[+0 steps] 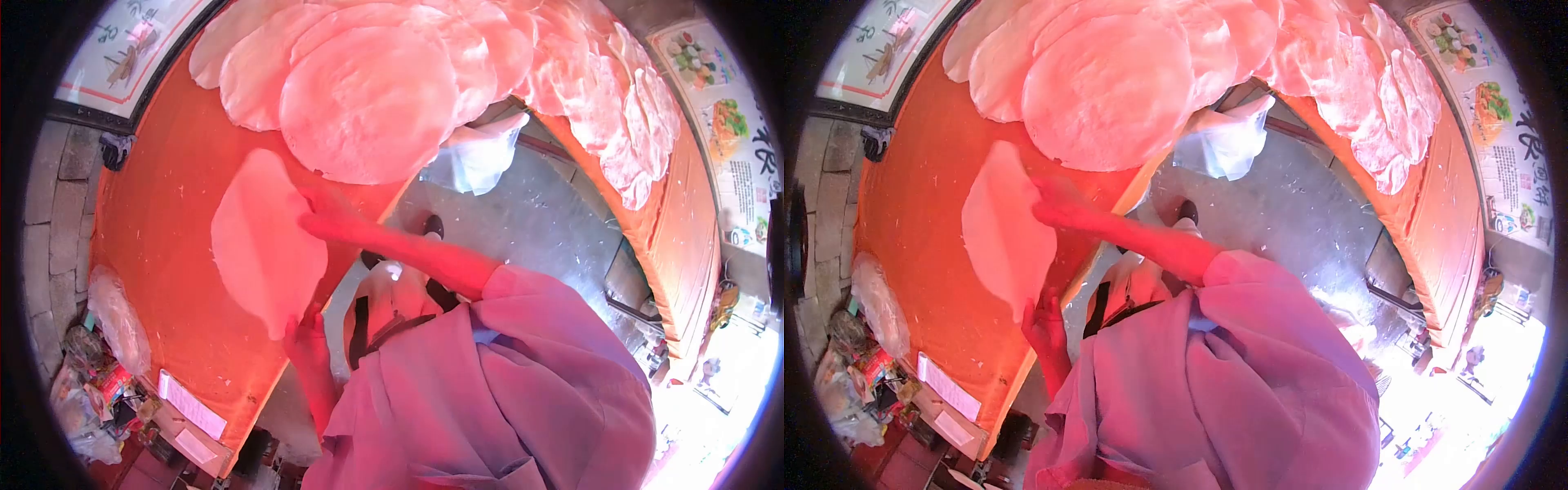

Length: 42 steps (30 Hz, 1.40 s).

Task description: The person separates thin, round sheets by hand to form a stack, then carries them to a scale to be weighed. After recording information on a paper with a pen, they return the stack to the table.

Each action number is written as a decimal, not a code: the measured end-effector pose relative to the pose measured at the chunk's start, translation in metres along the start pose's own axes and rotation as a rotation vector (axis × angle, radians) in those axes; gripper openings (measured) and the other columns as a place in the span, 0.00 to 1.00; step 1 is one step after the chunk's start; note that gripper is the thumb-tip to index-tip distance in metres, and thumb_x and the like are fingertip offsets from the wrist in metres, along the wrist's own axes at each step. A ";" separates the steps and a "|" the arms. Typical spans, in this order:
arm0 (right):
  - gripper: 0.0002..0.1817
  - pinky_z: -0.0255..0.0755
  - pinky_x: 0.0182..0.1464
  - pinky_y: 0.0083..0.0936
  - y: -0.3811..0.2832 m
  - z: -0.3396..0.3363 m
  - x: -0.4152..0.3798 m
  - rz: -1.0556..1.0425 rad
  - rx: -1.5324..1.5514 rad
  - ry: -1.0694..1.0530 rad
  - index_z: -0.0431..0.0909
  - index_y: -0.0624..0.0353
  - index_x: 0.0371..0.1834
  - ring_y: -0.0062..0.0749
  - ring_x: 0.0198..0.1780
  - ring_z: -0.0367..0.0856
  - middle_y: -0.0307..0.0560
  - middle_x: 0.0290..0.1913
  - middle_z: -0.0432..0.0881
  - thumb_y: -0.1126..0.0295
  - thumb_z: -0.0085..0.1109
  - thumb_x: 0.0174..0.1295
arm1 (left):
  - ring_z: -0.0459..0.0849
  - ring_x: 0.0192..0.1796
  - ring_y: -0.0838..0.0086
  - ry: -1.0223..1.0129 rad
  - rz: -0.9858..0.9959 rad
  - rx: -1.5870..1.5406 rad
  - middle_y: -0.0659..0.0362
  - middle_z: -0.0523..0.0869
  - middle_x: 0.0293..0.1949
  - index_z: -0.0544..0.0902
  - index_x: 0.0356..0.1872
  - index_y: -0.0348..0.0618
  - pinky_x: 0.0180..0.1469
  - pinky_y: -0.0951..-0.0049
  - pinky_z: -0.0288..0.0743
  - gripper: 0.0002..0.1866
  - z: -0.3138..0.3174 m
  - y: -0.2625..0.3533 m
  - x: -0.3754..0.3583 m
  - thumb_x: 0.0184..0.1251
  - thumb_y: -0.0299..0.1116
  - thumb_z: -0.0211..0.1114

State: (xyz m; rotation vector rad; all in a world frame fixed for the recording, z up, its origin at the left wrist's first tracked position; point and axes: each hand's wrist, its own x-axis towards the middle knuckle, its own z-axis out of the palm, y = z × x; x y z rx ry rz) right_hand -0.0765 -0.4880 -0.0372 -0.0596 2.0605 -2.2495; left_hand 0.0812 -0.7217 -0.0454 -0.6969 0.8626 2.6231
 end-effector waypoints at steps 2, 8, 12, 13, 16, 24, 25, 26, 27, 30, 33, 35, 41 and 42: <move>0.17 0.70 0.27 0.21 -0.048 -0.025 0.018 -0.104 -0.093 -0.027 0.78 0.61 0.47 0.16 0.29 0.76 0.37 0.26 0.78 0.78 0.53 0.53 | 0.76 0.59 0.49 -0.187 -0.098 -0.051 0.42 0.76 0.58 0.73 0.59 0.38 0.59 0.55 0.75 0.21 0.038 -0.014 -0.001 0.75 0.42 0.47; 0.18 0.76 0.27 0.25 -0.112 -0.108 0.012 0.100 0.086 0.112 0.76 0.63 0.48 0.28 0.23 0.80 0.44 0.26 0.81 0.82 0.52 0.51 | 0.75 0.61 0.49 -0.279 0.004 -0.040 0.47 0.77 0.59 0.73 0.60 0.43 0.61 0.53 0.72 0.22 0.078 -0.052 0.027 0.74 0.45 0.47; 0.17 0.75 0.25 0.25 -0.039 -0.145 0.004 0.138 -0.122 0.232 0.76 0.62 0.47 0.28 0.22 0.80 0.45 0.26 0.81 0.82 0.52 0.52 | 0.77 0.59 0.56 -0.201 0.059 -0.091 0.51 0.81 0.55 0.73 0.60 0.41 0.62 0.54 0.70 0.19 0.095 -0.075 0.058 0.73 0.37 0.50; 0.17 0.74 0.24 0.25 -0.039 -0.148 0.002 0.182 -0.224 0.268 0.77 0.62 0.46 0.27 0.21 0.79 0.44 0.26 0.81 0.82 0.52 0.51 | 0.78 0.59 0.57 -0.193 0.038 -0.110 0.51 0.82 0.55 0.73 0.59 0.40 0.63 0.54 0.69 0.19 0.091 -0.078 0.066 0.72 0.36 0.50; 0.16 0.71 0.22 0.26 -0.017 -0.150 0.015 0.093 0.185 0.207 0.77 0.61 0.45 0.24 0.21 0.75 0.41 0.21 0.76 0.80 0.53 0.52 | 0.77 0.60 0.60 -0.128 -0.068 -0.207 0.50 0.81 0.56 0.75 0.58 0.36 0.62 0.56 0.71 0.19 0.097 -0.079 0.082 0.69 0.32 0.55; 0.17 0.74 0.35 0.43 -0.113 -0.238 -0.050 -0.120 -0.393 0.382 0.77 0.62 0.48 0.57 0.31 0.80 0.64 0.28 0.80 0.77 0.52 0.53 | 0.77 0.60 0.60 -0.076 -0.108 0.028 0.48 0.77 0.59 0.71 0.60 0.34 0.59 0.59 0.75 0.20 0.161 -0.127 0.100 0.67 0.23 0.55; 0.17 0.74 0.36 0.45 -0.117 -0.249 -0.059 -0.078 -0.380 0.401 0.77 0.62 0.48 0.60 0.33 0.80 0.66 0.30 0.79 0.77 0.52 0.53 | 0.77 0.60 0.60 -0.077 -0.124 0.047 0.48 0.77 0.59 0.70 0.61 0.35 0.59 0.59 0.75 0.20 0.170 -0.133 0.103 0.68 0.23 0.54; 0.17 0.74 0.35 0.43 -0.117 -0.258 -0.065 -0.106 -0.440 0.434 0.77 0.62 0.48 0.58 0.32 0.80 0.64 0.29 0.80 0.77 0.52 0.53 | 0.75 0.61 0.60 -0.163 -0.098 0.116 0.48 0.76 0.60 0.69 0.62 0.35 0.60 0.58 0.75 0.21 0.179 -0.140 0.106 0.68 0.24 0.55; 0.16 0.74 0.35 0.42 -0.118 -0.268 -0.070 -0.136 -0.501 0.471 0.77 0.62 0.47 0.55 0.31 0.81 0.62 0.28 0.80 0.78 0.52 0.53 | 0.74 0.63 0.59 -0.255 -0.071 0.185 0.48 0.75 0.60 0.69 0.63 0.36 0.61 0.57 0.75 0.22 0.204 -0.148 0.103 0.68 0.25 0.55; 0.17 0.73 0.32 0.35 -0.115 -0.301 -0.085 -0.190 -0.494 0.631 0.77 0.62 0.48 0.43 0.29 0.81 0.53 0.26 0.80 0.79 0.52 0.53 | 0.76 0.59 0.62 -0.559 -0.083 0.210 0.50 0.77 0.57 0.68 0.63 0.42 0.57 0.62 0.77 0.22 0.286 -0.178 0.070 0.69 0.28 0.56; 0.21 0.70 0.28 0.19 -0.143 -0.351 -0.122 0.024 -0.179 0.696 0.77 0.60 0.49 0.16 0.28 0.75 0.34 0.25 0.76 0.86 0.53 0.50 | 0.81 0.53 0.60 -0.559 -0.413 0.313 0.50 0.81 0.53 0.68 0.62 0.42 0.53 0.63 0.80 0.21 0.258 -0.191 0.125 0.70 0.30 0.56; 0.20 0.76 0.30 0.19 -0.160 -0.388 -0.163 -0.128 -0.195 0.813 0.78 0.60 0.51 0.17 0.30 0.79 0.36 0.28 0.80 0.86 0.54 0.53 | 0.84 0.50 0.58 -0.516 -0.570 0.439 0.49 0.82 0.51 0.67 0.62 0.40 0.52 0.63 0.81 0.21 0.238 -0.197 0.156 0.71 0.31 0.56; 0.15 0.78 0.31 0.25 -0.147 -0.491 -0.287 -0.269 0.033 1.469 0.77 0.67 0.48 0.33 0.27 0.83 0.52 0.31 0.84 0.79 0.56 0.56 | 0.85 0.45 0.59 -0.523 -0.684 0.633 0.46 0.83 0.48 0.66 0.62 0.40 0.47 0.66 0.83 0.20 0.257 -0.229 0.147 0.72 0.33 0.54; 0.14 0.78 0.31 0.26 -0.120 -0.515 -0.312 -0.324 0.004 1.532 0.77 0.68 0.46 0.33 0.27 0.83 0.51 0.31 0.84 0.76 0.58 0.56 | 0.85 0.45 0.59 -0.525 -0.705 0.654 0.45 0.83 0.47 0.66 0.62 0.39 0.46 0.67 0.83 0.20 0.257 -0.233 0.145 0.72 0.32 0.54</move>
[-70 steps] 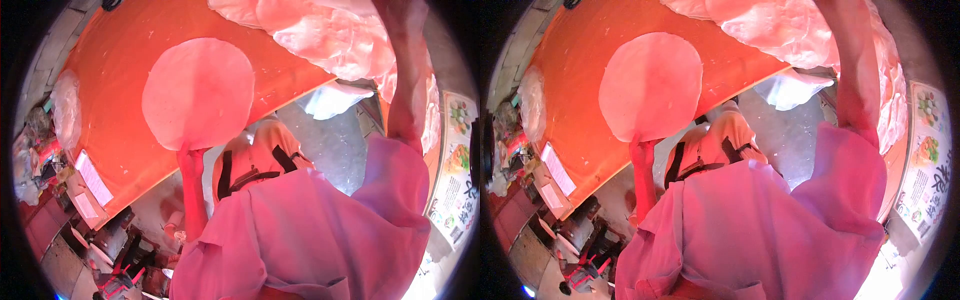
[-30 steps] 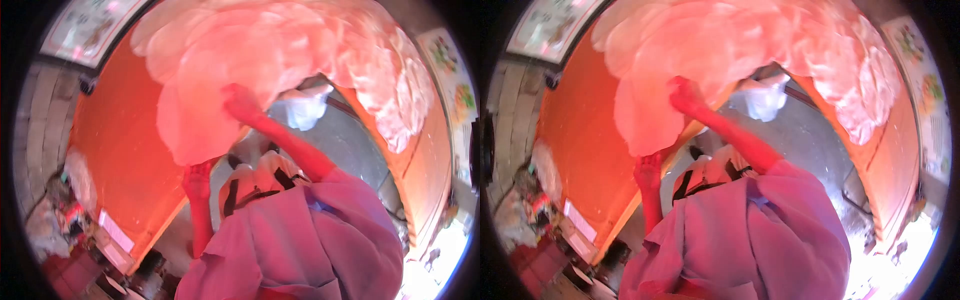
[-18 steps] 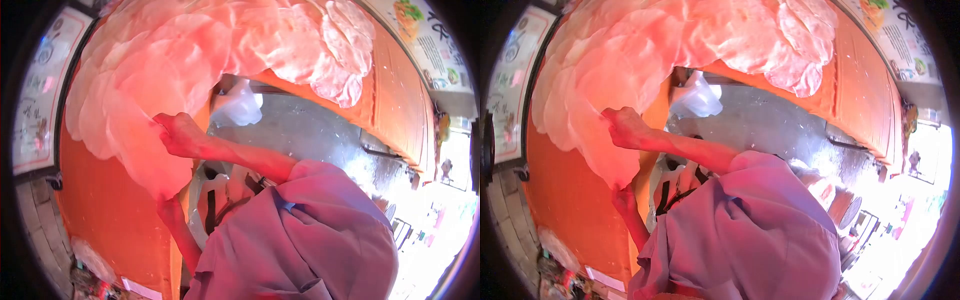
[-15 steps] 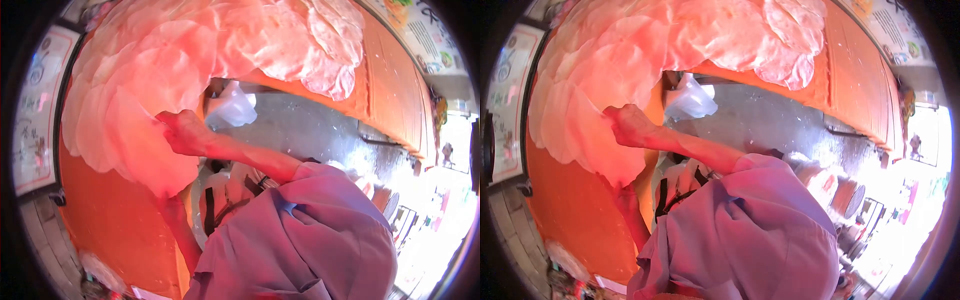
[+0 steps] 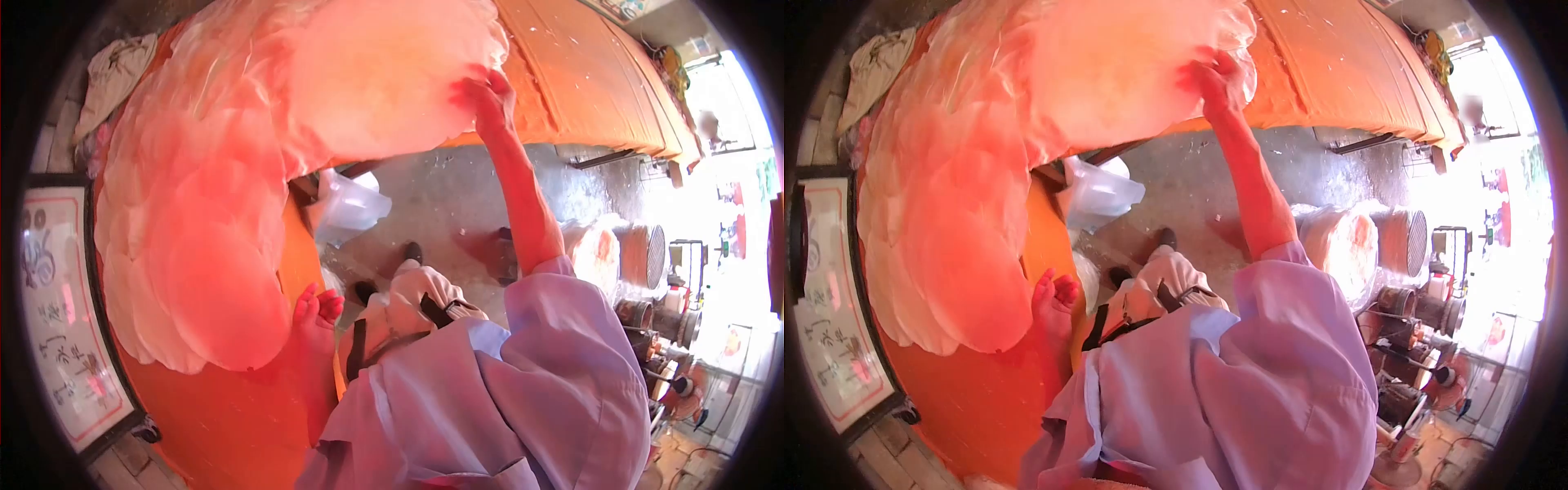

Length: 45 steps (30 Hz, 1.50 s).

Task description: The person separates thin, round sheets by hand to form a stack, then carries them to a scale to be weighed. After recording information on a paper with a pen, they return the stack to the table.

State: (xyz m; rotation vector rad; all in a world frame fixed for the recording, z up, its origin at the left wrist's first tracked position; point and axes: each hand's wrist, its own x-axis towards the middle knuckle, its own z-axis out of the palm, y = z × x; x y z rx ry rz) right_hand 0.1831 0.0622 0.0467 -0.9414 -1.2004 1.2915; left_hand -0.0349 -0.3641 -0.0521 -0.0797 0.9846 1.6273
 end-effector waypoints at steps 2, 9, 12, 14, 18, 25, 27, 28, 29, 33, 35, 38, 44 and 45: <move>0.11 0.79 0.30 0.27 0.033 -0.046 0.011 0.133 -0.022 0.091 0.79 0.65 0.42 0.32 0.26 0.82 0.49 0.29 0.83 0.73 0.61 0.56 | 0.85 0.44 0.59 0.003 -0.042 0.052 0.44 0.83 0.46 0.67 0.60 0.38 0.45 0.68 0.83 0.19 0.015 -0.003 0.007 0.72 0.31 0.53; 0.19 0.76 0.24 0.26 0.082 -0.130 -0.007 0.710 -0.274 0.032 0.81 0.61 0.31 0.28 0.21 0.78 0.44 0.22 0.79 0.53 0.64 0.57 | 0.85 0.43 0.61 -0.015 -0.025 0.209 0.45 0.83 0.44 0.68 0.59 0.37 0.45 0.68 0.82 0.17 0.097 -0.029 0.059 0.72 0.30 0.52; 0.24 0.71 0.19 0.24 0.058 -0.173 0.029 0.582 -0.746 0.125 0.80 0.63 0.25 0.25 0.18 0.77 0.43 0.19 0.78 0.48 0.65 0.56 | 0.85 0.43 0.61 0.005 -0.070 0.239 0.45 0.83 0.44 0.68 0.58 0.37 0.45 0.68 0.82 0.16 0.135 -0.050 0.086 0.72 0.30 0.52; 0.24 0.69 0.19 0.24 0.068 -0.220 0.077 0.516 -0.599 0.169 0.80 0.64 0.24 0.25 0.16 0.75 0.41 0.16 0.77 0.49 0.64 0.57 | 0.85 0.43 0.61 0.005 -0.111 0.243 0.45 0.83 0.44 0.69 0.57 0.37 0.46 0.67 0.81 0.15 0.157 -0.070 0.094 0.72 0.29 0.51; 0.20 0.76 0.24 0.27 0.105 -0.251 0.195 0.489 -0.101 0.307 0.79 0.66 0.36 0.32 0.23 0.79 0.48 0.27 0.81 0.56 0.65 0.58 | 0.85 0.42 0.61 0.097 -0.156 0.313 0.47 0.83 0.43 0.69 0.57 0.40 0.45 0.67 0.81 0.15 0.196 -0.101 0.099 0.71 0.30 0.52; 0.20 0.73 0.22 0.24 0.128 -0.210 0.286 0.763 0.098 0.230 0.73 0.60 0.42 0.32 0.22 0.76 0.46 0.28 0.78 0.61 0.69 0.54 | 0.85 0.41 0.62 0.289 -0.122 0.306 0.47 0.83 0.42 0.69 0.57 0.40 0.45 0.66 0.80 0.16 0.220 -0.107 0.087 0.71 0.31 0.52; 0.16 0.68 0.19 0.22 0.159 -0.220 0.317 0.858 0.073 0.295 0.72 0.54 0.32 0.29 0.21 0.75 0.42 0.24 0.76 0.60 0.71 0.51 | 0.85 0.41 0.61 0.301 -0.109 0.296 0.47 0.83 0.42 0.70 0.57 0.40 0.46 0.66 0.80 0.16 0.218 -0.103 0.087 0.72 0.32 0.52; 0.20 0.57 0.15 0.19 0.199 -0.248 0.336 0.761 0.250 0.060 0.68 0.51 0.25 0.25 0.16 0.70 0.37 0.19 0.72 0.59 0.75 0.47 | 0.85 0.41 0.61 0.300 -0.108 0.290 0.47 0.83 0.42 0.70 0.57 0.40 0.46 0.65 0.80 0.16 0.216 -0.102 0.089 0.72 0.32 0.52; 0.20 0.56 0.15 0.20 0.183 -0.237 0.330 0.775 0.107 0.109 0.68 0.51 0.23 0.24 0.15 0.68 0.36 0.18 0.71 0.60 0.75 0.46 | 0.85 0.41 0.61 0.284 -0.108 0.276 0.47 0.83 0.42 0.70 0.56 0.39 0.46 0.66 0.81 0.15 0.214 -0.101 0.093 0.72 0.32 0.52; 0.19 0.54 0.13 0.22 0.135 -0.194 0.308 0.701 -0.142 0.225 0.68 0.49 0.18 0.24 0.12 0.64 0.34 0.15 0.69 0.63 0.75 0.44 | 0.85 0.41 0.62 0.211 -0.114 0.224 0.48 0.84 0.41 0.71 0.55 0.39 0.44 0.67 0.81 0.14 0.214 -0.092 0.123 0.72 0.32 0.52; 0.17 0.55 0.13 0.24 0.134 -0.195 0.324 0.546 -0.209 0.204 0.69 0.49 0.16 0.24 0.13 0.65 0.34 0.16 0.70 0.64 0.73 0.46 | 0.86 0.41 0.63 0.158 -0.105 0.226 0.48 0.84 0.41 0.71 0.55 0.39 0.44 0.68 0.81 0.14 0.222 -0.082 0.146 0.72 0.31 0.52; 0.11 0.61 0.16 0.25 0.121 -0.217 0.376 0.159 -0.568 0.103 0.74 0.51 0.16 0.24 0.17 0.72 0.37 0.18 0.75 0.65 0.66 0.51 | 0.85 0.40 0.64 0.120 -0.082 0.262 0.48 0.84 0.41 0.71 0.55 0.38 0.44 0.69 0.81 0.14 0.226 -0.061 0.161 0.73 0.30 0.51; 0.06 0.74 0.26 0.32 -0.103 -0.149 0.415 -0.388 -1.305 -0.047 0.80 0.61 0.27 0.33 0.26 0.82 0.46 0.26 0.82 0.71 0.58 0.57 | 0.86 0.40 0.65 0.111 -0.076 0.311 0.49 0.84 0.41 0.71 0.55 0.37 0.42 0.72 0.81 0.15 0.218 -0.028 0.189 0.73 0.32 0.52; 0.06 0.75 0.26 0.33 -0.132 -0.126 0.402 -0.342 -1.188 -0.104 0.79 0.62 0.27 0.34 0.26 0.82 0.48 0.26 0.82 0.72 0.59 0.57 | 0.86 0.40 0.65 0.085 -0.081 0.311 0.49 0.84 0.41 0.71 0.55 0.37 0.42 0.72 0.82 0.15 0.222 -0.024 0.199 0.73 0.32 0.53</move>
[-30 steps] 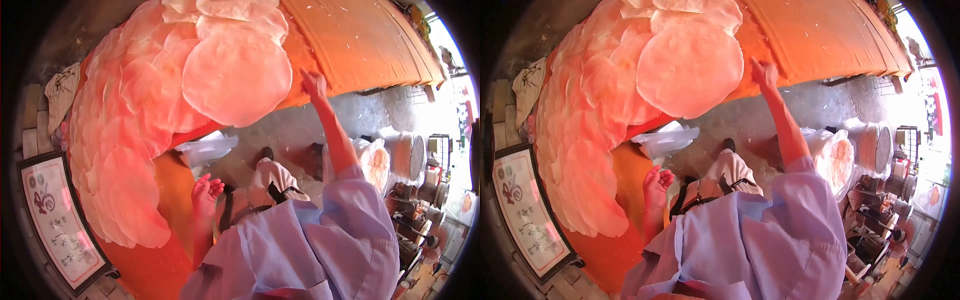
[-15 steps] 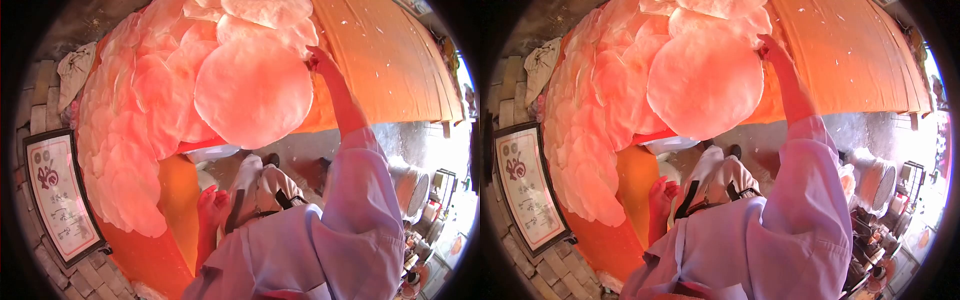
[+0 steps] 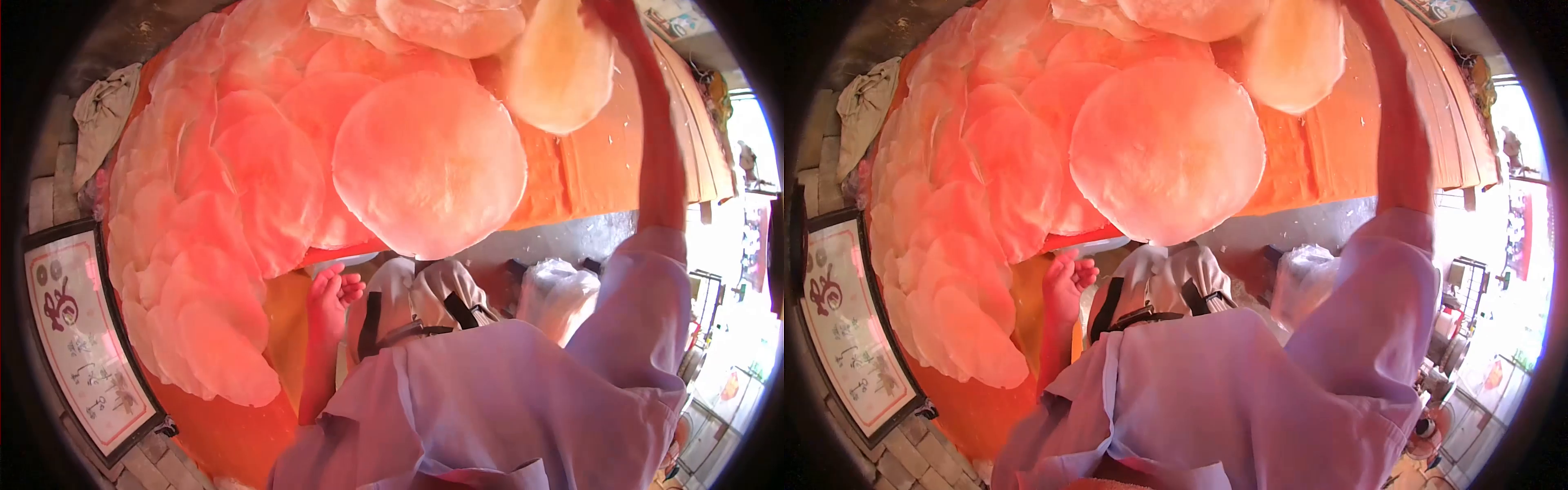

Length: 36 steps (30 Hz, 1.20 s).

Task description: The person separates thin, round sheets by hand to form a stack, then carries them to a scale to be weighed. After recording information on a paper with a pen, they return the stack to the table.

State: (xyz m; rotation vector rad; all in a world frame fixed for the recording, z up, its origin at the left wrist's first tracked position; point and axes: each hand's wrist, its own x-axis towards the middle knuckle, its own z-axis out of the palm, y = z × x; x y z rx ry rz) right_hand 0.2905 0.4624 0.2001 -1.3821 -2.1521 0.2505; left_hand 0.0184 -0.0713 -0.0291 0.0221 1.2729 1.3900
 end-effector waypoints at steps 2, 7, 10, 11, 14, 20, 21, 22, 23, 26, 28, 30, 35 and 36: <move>0.05 0.76 0.27 0.35 -0.053 -0.022 0.000 0.003 -0.007 -0.097 0.77 0.65 0.27 0.37 0.26 0.82 0.52 0.28 0.82 0.73 0.60 0.55 | 0.86 0.40 0.65 -0.065 -0.006 0.003 0.50 0.84 0.41 0.71 0.56 0.37 0.41 0.72 0.82 0.15 0.012 0.015 0.018 0.72 0.33 0.53; 0.11 0.79 0.39 0.40 -0.082 -0.032 0.003 -0.249 0.797 -0.295 0.75 0.66 0.41 0.43 0.37 0.84 0.58 0.40 0.82 0.70 0.57 0.59 | 0.86 0.44 0.61 -0.289 -0.031 0.018 0.49 0.84 0.43 0.72 0.56 0.38 0.44 0.68 0.82 0.18 0.068 0.029 0.078 0.74 0.39 0.51; 0.14 0.78 0.48 0.42 -0.083 -0.037 -0.029 -0.374 0.739 -0.099 0.73 0.67 0.48 0.46 0.44 0.83 0.60 0.44 0.82 0.69 0.54 0.63 | 0.83 0.50 0.59 -0.448 -0.163 -0.232 0.47 0.82 0.48 0.72 0.57 0.38 0.51 0.63 0.79 0.20 0.098 0.028 0.112 0.75 0.43 0.48; 0.15 0.77 0.51 0.42 -0.060 -0.049 -0.028 -0.219 0.727 -0.163 0.73 0.66 0.49 0.46 0.46 0.82 0.59 0.45 0.81 0.69 0.55 0.63 | 0.81 0.53 0.59 -0.474 -0.187 -0.295 0.48 0.81 0.50 0.71 0.57 0.38 0.53 0.61 0.77 0.21 0.107 0.027 0.122 0.75 0.44 0.47; 0.13 0.78 0.50 0.30 0.039 -0.021 -0.017 0.128 0.611 -0.325 0.80 0.67 0.45 0.33 0.45 0.83 0.45 0.44 0.85 0.70 0.53 0.65 | 0.77 0.59 0.60 -0.567 -0.213 -0.521 0.51 0.79 0.55 0.71 0.59 0.41 0.59 0.57 0.73 0.22 0.130 0.025 0.142 0.76 0.46 0.44; 0.26 0.76 0.34 0.26 0.135 0.135 -0.125 0.245 0.108 -0.286 0.78 0.58 0.48 0.27 0.30 0.82 0.44 0.31 0.84 0.54 0.70 0.51 | 0.71 0.65 0.62 -0.513 -0.062 -0.810 0.55 0.73 0.63 0.68 0.65 0.45 0.65 0.54 0.67 0.24 0.159 0.030 0.154 0.76 0.48 0.44; 0.24 0.76 0.33 0.23 0.090 0.145 -0.149 0.132 -0.066 -0.215 0.74 0.60 0.53 0.26 0.33 0.82 0.43 0.31 0.82 0.66 0.71 0.54 | 0.71 0.65 0.63 -0.477 -0.045 -0.751 0.55 0.73 0.63 0.68 0.65 0.44 0.64 0.56 0.69 0.24 0.161 0.026 0.159 0.75 0.47 0.45; 0.27 0.78 0.36 0.23 0.075 0.172 -0.171 0.140 0.089 -0.277 0.73 0.59 0.56 0.26 0.36 0.83 0.44 0.36 0.82 0.68 0.71 0.54 | 0.71 0.65 0.63 -0.440 -0.027 -0.691 0.54 0.73 0.64 0.67 0.65 0.44 0.63 0.58 0.70 0.24 0.163 0.020 0.167 0.75 0.47 0.47; 0.29 0.78 0.39 0.24 0.035 0.175 -0.192 0.177 0.449 -0.458 0.74 0.57 0.57 0.26 0.37 0.83 0.44 0.41 0.82 0.65 0.73 0.52 | 0.72 0.65 0.64 -0.400 -0.017 -0.629 0.54 0.72 0.64 0.67 0.65 0.44 0.62 0.59 0.72 0.24 0.162 0.016 0.169 0.75 0.46 0.48; 0.26 0.79 0.43 0.27 -0.075 0.168 -0.228 -0.156 0.446 -0.536 0.78 0.61 0.52 0.32 0.41 0.83 0.48 0.43 0.82 0.67 0.74 0.49 | 0.74 0.63 0.66 -0.554 0.022 -0.492 0.55 0.74 0.61 0.68 0.63 0.43 0.58 0.66 0.76 0.23 0.169 0.024 0.168 0.74 0.44 0.52; 0.22 0.78 0.45 0.29 -0.081 0.172 -0.231 -0.106 0.470 -0.563 0.81 0.60 0.46 0.37 0.41 0.83 0.51 0.40 0.83 0.64 0.73 0.47 | 0.77 0.59 0.67 -0.454 0.075 -0.428 0.55 0.77 0.57 0.70 0.61 0.42 0.54 0.68 0.78 0.21 0.166 0.017 0.174 0.73 0.43 0.54; 0.19 0.78 0.45 0.29 -0.079 0.173 -0.228 -0.064 0.523 -0.611 0.83 0.60 0.42 0.37 0.42 0.83 0.52 0.40 0.83 0.65 0.72 0.48 | 0.80 0.54 0.69 -0.400 0.107 -0.381 0.56 0.80 0.53 0.72 0.58 0.41 0.51 0.69 0.79 0.20 0.163 0.011 0.182 0.73 0.42 0.54; 0.12 0.79 0.44 0.25 -0.058 0.177 -0.228 0.114 0.705 -0.619 0.83 0.64 0.40 0.33 0.39 0.84 0.47 0.38 0.83 0.74 0.67 0.53 | 0.83 0.44 0.74 -0.316 0.119 -0.356 0.58 0.83 0.43 0.75 0.53 0.38 0.44 0.72 0.79 0.15 0.172 0.016 0.172 0.71 0.37 0.56; 0.11 0.79 0.44 0.24 -0.056 0.178 -0.226 0.163 0.722 -0.588 0.82 0.65 0.40 0.32 0.38 0.84 0.46 0.37 0.84 0.75 0.65 0.53 | 0.83 0.43 0.73 -0.250 0.148 -0.251 0.57 0.83 0.43 0.74 0.53 0.37 0.43 0.72 0.79 0.15 0.171 0.014 0.170 0.70 0.35 0.57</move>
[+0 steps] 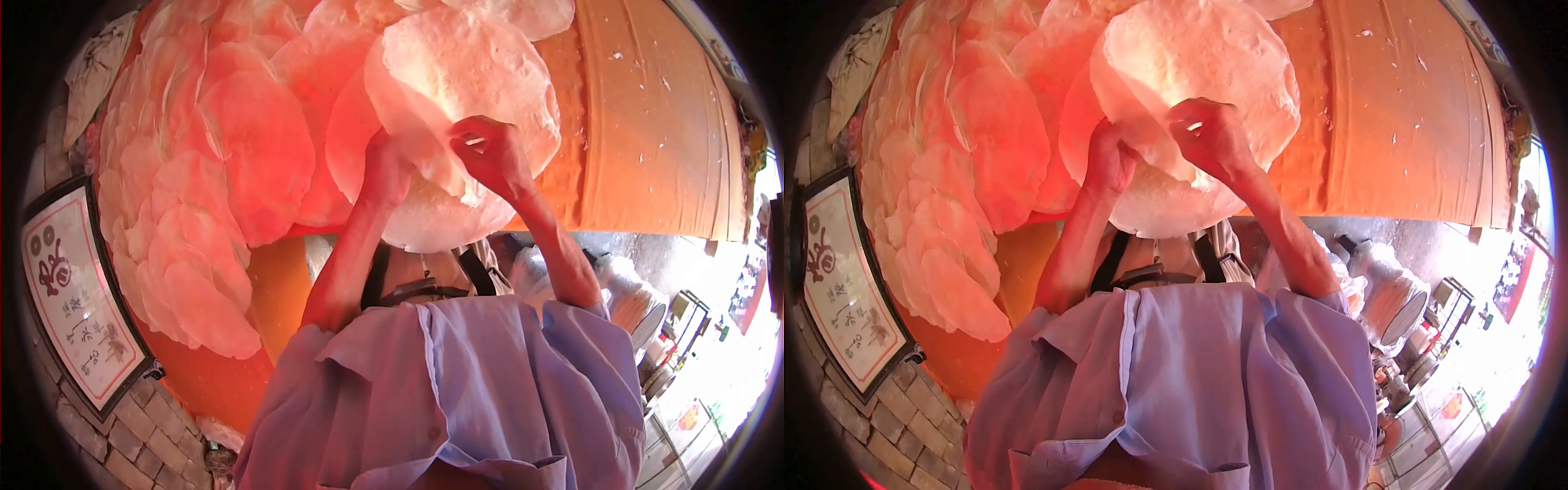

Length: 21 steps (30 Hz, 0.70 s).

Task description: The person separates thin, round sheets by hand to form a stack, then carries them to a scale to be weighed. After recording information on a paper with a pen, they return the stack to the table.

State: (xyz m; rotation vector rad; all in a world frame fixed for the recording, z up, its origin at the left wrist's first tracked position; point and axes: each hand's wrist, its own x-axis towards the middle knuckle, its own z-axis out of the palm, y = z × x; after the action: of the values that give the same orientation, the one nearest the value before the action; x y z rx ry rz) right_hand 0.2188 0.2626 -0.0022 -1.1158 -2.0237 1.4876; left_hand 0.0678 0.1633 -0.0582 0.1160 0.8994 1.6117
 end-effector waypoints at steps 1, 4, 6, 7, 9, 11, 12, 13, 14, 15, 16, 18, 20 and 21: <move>0.11 0.79 0.40 0.28 -0.002 0.000 0.000 0.004 -0.164 0.113 0.82 0.64 0.40 0.37 0.35 0.85 0.51 0.35 0.84 0.76 0.62 0.53 | 0.83 0.43 0.73 0.048 0.025 0.110 0.57 0.83 0.43 0.74 0.53 0.36 0.43 0.72 0.80 0.15 -0.001 -0.003 0.001 0.69 0.33 0.58; 0.09 0.77 0.33 0.38 -0.013 0.020 -0.003 -0.240 -0.503 0.185 0.81 0.61 0.31 0.47 0.30 0.83 0.56 0.28 0.82 0.66 0.59 0.54 | 0.83 0.44 0.71 0.015 -0.009 0.125 0.56 0.83 0.43 0.76 0.51 0.36 0.44 0.71 0.79 0.14 -0.030 -0.023 0.013 0.64 0.25 0.60; 0.07 0.73 0.29 0.42 -0.018 0.025 -0.001 -0.292 -0.711 -0.041 0.76 0.59 0.24 0.51 0.28 0.81 0.52 0.24 0.80 0.67 0.54 0.53 | 0.82 0.46 0.69 0.049 -0.059 0.014 0.55 0.82 0.45 0.76 0.51 0.35 0.46 0.69 0.79 0.15 -0.029 -0.021 0.015 0.63 0.24 0.60; 0.07 0.72 0.28 0.41 -0.024 0.010 0.005 -0.270 -0.731 -0.003 0.76 0.58 0.24 0.51 0.27 0.81 0.51 0.23 0.80 0.68 0.54 0.52 | 0.83 0.47 0.68 0.116 -0.072 -0.053 0.55 0.82 0.46 0.75 0.52 0.35 0.47 0.68 0.80 0.15 -0.013 -0.010 0.011 0.64 0.25 0.60; 0.05 0.72 0.27 0.38 -0.039 -0.044 0.021 -0.258 -0.784 0.154 0.76 0.58 0.24 0.50 0.25 0.80 0.49 0.21 0.80 0.70 0.55 0.51 | 0.83 0.48 0.67 0.179 -0.103 -0.094 0.55 0.82 0.48 0.74 0.55 0.36 0.49 0.66 0.82 0.16 -0.013 -0.001 0.004 0.69 0.30 0.59; 0.05 0.74 0.35 0.23 -0.009 -0.125 0.048 -0.234 -0.592 0.244 0.81 0.59 0.34 0.23 0.32 0.80 0.41 0.30 0.85 0.76 0.55 0.59 | 0.84 0.47 0.68 0.225 -0.125 -0.092 0.56 0.82 0.48 0.74 0.55 0.37 0.47 0.67 0.82 0.16 -0.032 0.002 0.000 0.69 0.30 0.58; 0.06 0.74 0.38 0.20 -0.016 -0.167 0.059 -0.240 -0.376 0.214 0.82 0.58 0.37 0.15 0.36 0.77 0.34 0.30 0.83 0.76 0.57 0.60 | 0.84 0.46 0.68 0.246 -0.133 -0.092 0.56 0.82 0.48 0.74 0.55 0.37 0.47 0.68 0.82 0.16 -0.038 0.001 0.000 0.70 0.30 0.58; 0.07 0.73 0.29 0.27 -0.023 -0.195 0.068 -0.454 -0.599 0.417 0.81 0.55 0.37 0.38 0.30 0.83 0.46 0.29 0.83 0.76 0.54 0.60 | 0.84 0.46 0.68 0.264 -0.124 -0.064 0.56 0.83 0.47 0.75 0.53 0.37 0.48 0.68 0.82 0.14 -0.044 -0.004 0.003 0.70 0.31 0.57; 0.06 0.73 0.38 0.18 -0.005 -0.258 0.087 -0.429 -0.552 0.329 0.82 0.59 0.41 0.14 0.36 0.76 0.34 0.33 0.82 0.73 0.57 0.63 | 0.84 0.46 0.67 0.285 -0.114 -0.034 0.56 0.84 0.45 0.76 0.51 0.38 0.48 0.68 0.82 0.13 -0.051 -0.008 0.005 0.71 0.32 0.56; 0.08 0.73 0.37 0.18 -0.020 -0.286 0.089 -0.390 -0.539 0.377 0.81 0.59 0.43 0.13 0.36 0.76 0.34 0.34 0.83 0.71 0.57 0.64 | 0.85 0.46 0.66 0.310 -0.106 -0.005 0.56 0.84 0.44 0.77 0.50 0.38 0.49 0.67 0.82 0.12 -0.055 -0.009 0.004 0.72 0.33 0.56; 0.09 0.74 0.37 0.17 -0.040 -0.303 0.094 -0.368 -0.564 0.427 0.81 0.59 0.44 0.13 0.35 0.77 0.34 0.35 0.83 0.70 0.57 0.65 | 0.84 0.46 0.67 0.300 -0.098 -0.001 0.56 0.84 0.44 0.77 0.49 0.38 0.49 0.67 0.82 0.12 -0.052 -0.005 0.002 0.72 0.33 0.55; 0.10 0.74 0.36 0.17 -0.078 -0.330 0.099 -0.335 -0.649 0.527 0.81 0.58 0.47 0.15 0.34 0.78 0.35 0.36 0.83 0.68 0.56 0.66 | 0.84 0.46 0.68 0.279 -0.077 0.003 0.56 0.84 0.44 0.78 0.49 0.38 0.48 0.68 0.82 0.11 -0.039 0.003 -0.003 0.73 0.33 0.54; 0.12 0.75 0.36 0.17 -0.109 -0.335 0.093 -0.321 -0.800 0.597 0.81 0.57 0.49 0.17 0.33 0.80 0.37 0.36 0.84 0.66 0.56 0.67 | 0.84 0.47 0.68 0.297 -0.081 -0.015 0.56 0.83 0.45 0.77 0.50 0.38 0.48 0.66 0.81 0.11 -0.039 0.001 -0.003 0.73 0.32 0.54; 0.12 0.76 0.37 0.17 -0.124 -0.333 0.089 -0.316 -0.890 0.614 0.81 0.56 0.50 0.18 0.33 0.80 0.38 0.35 0.85 0.66 0.55 0.67 | 0.83 0.47 0.68 0.307 -0.085 -0.024 0.56 0.83 0.46 0.77 0.50 0.38 0.48 0.66 0.81 0.12 -0.043 -0.001 -0.003 0.73 0.32 0.54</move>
State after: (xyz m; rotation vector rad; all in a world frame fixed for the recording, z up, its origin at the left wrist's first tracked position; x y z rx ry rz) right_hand 0.3544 0.5212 0.2194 -1.2440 -2.2366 -0.0021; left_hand 0.0469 0.1400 -0.0873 -0.1898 1.1034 1.5843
